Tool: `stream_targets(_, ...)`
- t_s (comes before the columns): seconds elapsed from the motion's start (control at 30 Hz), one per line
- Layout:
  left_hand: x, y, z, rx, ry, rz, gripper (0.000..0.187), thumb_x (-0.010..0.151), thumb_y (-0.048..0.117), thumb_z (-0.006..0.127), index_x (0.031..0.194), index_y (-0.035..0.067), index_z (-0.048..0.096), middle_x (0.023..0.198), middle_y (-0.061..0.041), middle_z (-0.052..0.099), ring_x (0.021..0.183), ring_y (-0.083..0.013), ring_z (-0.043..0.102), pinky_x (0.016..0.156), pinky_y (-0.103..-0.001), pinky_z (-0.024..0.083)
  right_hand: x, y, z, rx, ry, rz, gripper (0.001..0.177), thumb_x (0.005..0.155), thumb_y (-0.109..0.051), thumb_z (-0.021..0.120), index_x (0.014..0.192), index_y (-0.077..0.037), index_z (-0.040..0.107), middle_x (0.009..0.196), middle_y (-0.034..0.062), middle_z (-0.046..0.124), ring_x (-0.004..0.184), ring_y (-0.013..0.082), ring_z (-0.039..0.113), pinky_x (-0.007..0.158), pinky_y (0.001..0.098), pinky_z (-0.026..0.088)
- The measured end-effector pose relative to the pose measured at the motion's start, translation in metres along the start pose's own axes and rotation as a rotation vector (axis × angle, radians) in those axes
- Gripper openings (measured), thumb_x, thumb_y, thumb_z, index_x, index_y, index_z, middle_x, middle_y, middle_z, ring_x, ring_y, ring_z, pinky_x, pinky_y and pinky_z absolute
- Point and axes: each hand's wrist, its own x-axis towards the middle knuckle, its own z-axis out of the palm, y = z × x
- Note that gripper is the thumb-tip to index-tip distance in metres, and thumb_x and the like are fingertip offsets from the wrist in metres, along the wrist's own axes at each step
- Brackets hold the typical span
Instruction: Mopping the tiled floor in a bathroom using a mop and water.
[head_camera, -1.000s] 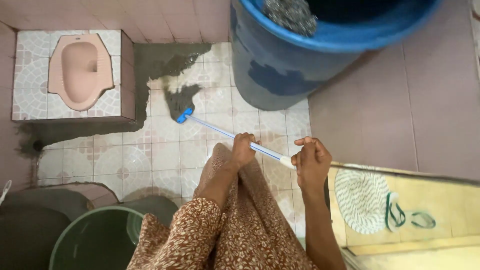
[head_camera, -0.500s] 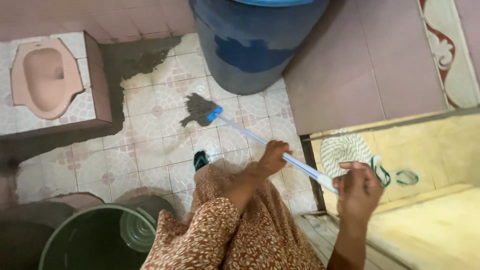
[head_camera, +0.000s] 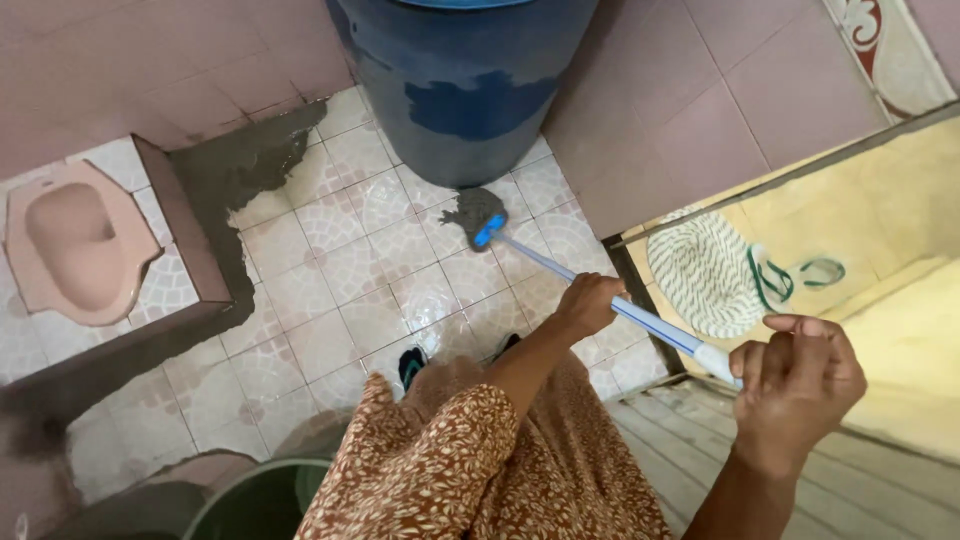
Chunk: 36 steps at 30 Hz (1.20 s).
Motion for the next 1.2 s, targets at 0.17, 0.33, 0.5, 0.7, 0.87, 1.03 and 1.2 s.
stream_targets(0.17, -0.051, -0.034, -0.022, 0.065, -0.008, -0.034, 0.012, 0.080, 0.005, 0.070, 0.090, 0.012, 0.073, 0.091, -0.011, 0.075, 0.094, -0.0323, 0.070, 0.088, -0.046, 0.050, -0.033, 0.019, 0.016, 0.047, 0.022, 0.070, 0.025, 0.115, -0.013, 0.055, 0.096, 0.001, 0.063, 0.053, -0.0001, 0.036, 0.039, 0.0090, 0.027, 0.045, 0.0305, 0.033)
stream_targets(0.33, -0.106, -0.084, -0.072, 0.172, -0.093, -0.131, 0.011, 0.078, 0.006, 0.073, 0.089, 0.010, 0.072, 0.092, -0.012, 0.074, 0.095, -0.0324, 0.068, 0.089, -0.047, 0.048, -0.072, 0.068, 0.049, 0.031, 0.027, 0.106, 0.026, 0.113, -0.013, 0.055, 0.092, 0.000, 0.065, 0.050, 0.0004, 0.038, 0.036, 0.0092, 0.030, 0.039, 0.0299, 0.033)
stream_targets(0.5, -0.173, -0.181, -0.113, 0.220, 0.172, -0.182, 0.027, 0.075, -0.002, 0.071, 0.101, 0.004, 0.069, 0.111, -0.018, 0.072, 0.112, -0.0375, 0.065, 0.102, -0.045, 0.051, -0.108, 0.149, 0.102, -0.005, -0.234, 0.023, 0.025, 0.109, -0.018, 0.055, 0.096, -0.001, 0.068, 0.070, 0.0057, 0.063, 0.043, 0.0102, 0.051, 0.035, 0.0269, 0.041)
stream_targets(0.7, -0.237, -0.177, -0.199, 0.165, 0.242, -0.393, 0.072, 0.075, 0.008, 0.081, 0.137, -0.002, 0.047, 0.146, -0.029, 0.041, 0.135, -0.0449, 0.040, 0.111, -0.045, 0.036, -0.142, 0.193, 0.183, -0.017, -0.292, 0.300, 0.026, 0.107, -0.016, 0.054, 0.092, 0.000, 0.068, 0.058, 0.0016, 0.054, 0.044, 0.0071, 0.044, 0.041, 0.0256, 0.037)
stream_targets(0.87, -0.255, -0.182, -0.215, 0.158, 0.307, -0.391, 0.072, 0.078, 0.007, 0.081, 0.140, -0.002, 0.045, 0.149, -0.029, 0.039, 0.136, -0.0450, 0.041, 0.112, -0.045, 0.036, -0.164, 0.199, 0.207, 0.022, -0.362, 0.319, 0.028, 0.110, -0.016, 0.052, 0.093, 0.001, 0.068, 0.068, 0.0061, 0.060, 0.042, 0.0059, 0.041, 0.042, 0.0271, 0.040)
stream_targets(1.03, -0.220, -0.152, -0.228, 0.136, 0.256, -0.423, 0.045, 0.078, 0.006, 0.079, 0.119, 0.005, 0.061, 0.129, -0.018, 0.059, 0.123, -0.0382, 0.057, 0.107, -0.041, 0.047, -0.147, 0.156, 0.174, -0.070, -0.379, 0.260, 0.027, 0.106, -0.012, 0.051, 0.089, 0.002, 0.068, 0.081, 0.0105, 0.070, 0.038, 0.0044, 0.038, 0.031, 0.0257, 0.031)
stream_targets(1.2, -0.182, -0.153, -0.178, 0.205, -0.063, -0.189, 0.017, 0.077, 0.011, 0.080, 0.090, 0.009, 0.070, 0.097, -0.012, 0.070, 0.100, -0.0341, 0.065, 0.101, -0.048, 0.047, -0.129, 0.106, 0.102, 0.036, -0.339, 0.138, 0.019, 0.110, -0.011, 0.055, 0.102, -0.001, 0.069, 0.090, 0.0115, 0.073, 0.039, 0.0049, 0.039, 0.034, 0.0254, 0.034)
